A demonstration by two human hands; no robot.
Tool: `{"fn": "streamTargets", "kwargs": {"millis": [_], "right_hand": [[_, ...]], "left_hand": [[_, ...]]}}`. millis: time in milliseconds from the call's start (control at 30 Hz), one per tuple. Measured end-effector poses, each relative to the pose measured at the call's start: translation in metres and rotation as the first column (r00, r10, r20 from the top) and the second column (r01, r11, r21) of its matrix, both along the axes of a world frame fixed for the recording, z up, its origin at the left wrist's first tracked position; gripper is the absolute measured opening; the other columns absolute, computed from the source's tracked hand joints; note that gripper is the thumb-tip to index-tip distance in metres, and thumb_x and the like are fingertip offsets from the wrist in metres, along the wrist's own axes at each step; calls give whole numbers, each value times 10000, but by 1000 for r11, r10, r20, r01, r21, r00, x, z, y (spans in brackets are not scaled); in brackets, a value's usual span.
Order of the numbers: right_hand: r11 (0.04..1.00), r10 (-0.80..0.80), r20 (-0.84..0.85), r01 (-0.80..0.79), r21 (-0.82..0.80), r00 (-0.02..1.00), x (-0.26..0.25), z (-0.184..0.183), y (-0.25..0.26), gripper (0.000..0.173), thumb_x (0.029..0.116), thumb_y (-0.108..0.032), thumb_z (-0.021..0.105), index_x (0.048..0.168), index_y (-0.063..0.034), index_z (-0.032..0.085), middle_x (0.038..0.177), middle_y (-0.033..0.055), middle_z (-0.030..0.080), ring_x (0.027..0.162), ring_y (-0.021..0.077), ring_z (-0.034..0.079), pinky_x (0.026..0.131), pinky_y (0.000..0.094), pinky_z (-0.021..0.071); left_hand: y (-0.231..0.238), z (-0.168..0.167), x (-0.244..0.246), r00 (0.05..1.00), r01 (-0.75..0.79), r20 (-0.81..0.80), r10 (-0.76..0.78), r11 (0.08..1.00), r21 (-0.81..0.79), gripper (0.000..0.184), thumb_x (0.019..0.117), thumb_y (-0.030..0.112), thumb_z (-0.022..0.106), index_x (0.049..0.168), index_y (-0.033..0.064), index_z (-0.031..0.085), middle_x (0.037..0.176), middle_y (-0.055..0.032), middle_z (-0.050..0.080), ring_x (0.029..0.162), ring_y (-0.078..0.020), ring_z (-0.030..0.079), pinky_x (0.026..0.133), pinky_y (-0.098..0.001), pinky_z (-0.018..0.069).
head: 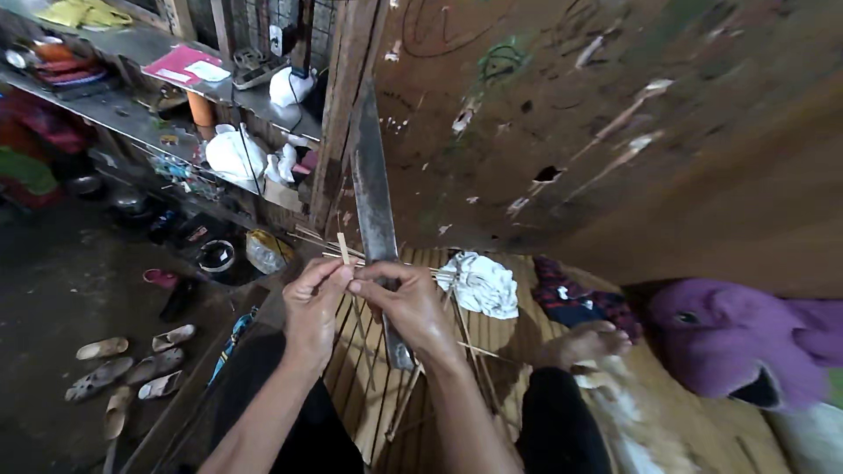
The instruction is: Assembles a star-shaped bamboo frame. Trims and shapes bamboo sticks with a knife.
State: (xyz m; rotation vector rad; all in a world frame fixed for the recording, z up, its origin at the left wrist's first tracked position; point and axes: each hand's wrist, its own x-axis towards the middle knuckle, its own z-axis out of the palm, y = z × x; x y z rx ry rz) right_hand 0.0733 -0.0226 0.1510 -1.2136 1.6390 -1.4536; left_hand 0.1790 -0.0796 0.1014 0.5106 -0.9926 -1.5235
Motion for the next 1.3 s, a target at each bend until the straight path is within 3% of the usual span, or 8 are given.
{"fn": "streamTargets", "kwargs": {"millis": [233,367,467,633,867,1000,1133,1300], "right_hand": [[998,19,-136,-27,-56,990,-3,-1,-1,66,844,4,735,830,-60,727,698,-45,638,520,-24,535,500,136,482],[995,79,-349,-51,86,934,-9,7,1,27,863,-43,738,842,-54,725,698,-33,610,556,-35,518,527,129,454],[970,178,-493,-67,234,852,-11,15,1,50,882,-91,751,849,-62,727,741,12,619,643,31,545,600,205,463],[870,411,-544,-135,475,731,-5,20,-7,92,928,-143,737,911,-52,743,867,78,664,805,164,614,741,359,507],[887,376,-599,-89,453,707,-9,3,-2,274,1003,-155,660,1270,-160,719,1012,121,724,884,253,686,838,466,554],[990,-18,-761,120,78,648,8,-17,29,655,1012,-101,579,1618,-203,349,913,144,726,605,266,649,593,447,558],[972,-197,-748,228,-62,633,29,-51,50,594,973,-134,620,1513,44,446,746,102,703,476,218,606,456,389,522],[952,-246,-753,298,-70,610,41,-80,57,300,960,-116,597,1207,43,657,755,87,710,503,202,641,451,354,526]], "left_hand": [[0,-5,5,995,0,97,1,1000,-7,165,919,-28,638,926,67,773,1032,18,691,910,-66,675,824,-242,595],[-13,-1,39,805,-120,358,473,721,-683,293,952,205,724,1211,71,705,1262,-81,579,1152,-63,576,952,-186,503],[-20,19,58,604,229,403,688,334,-914,221,1024,240,596,1052,97,763,1108,-130,715,1142,-289,635,989,-433,462],[-30,16,59,377,707,648,661,246,-663,233,1015,172,538,1023,30,723,922,-136,715,944,-323,713,918,-481,544],[-39,-3,64,301,720,933,198,594,-359,271,1080,160,480,1012,-2,687,794,-154,659,765,-332,685,707,-533,548],[-45,-15,69,308,548,947,-97,831,-93,331,1104,209,401,1063,39,683,799,-55,579,735,-179,548,703,-416,459],[-32,-21,67,350,460,937,2,870,-174,338,1097,227,410,1076,45,694,811,-72,625,754,-200,595,717,-434,478],[-18,-27,57,411,394,884,224,831,-394,339,1074,224,422,1025,47,708,737,-66,627,686,-214,615,660,-432,490]]}}
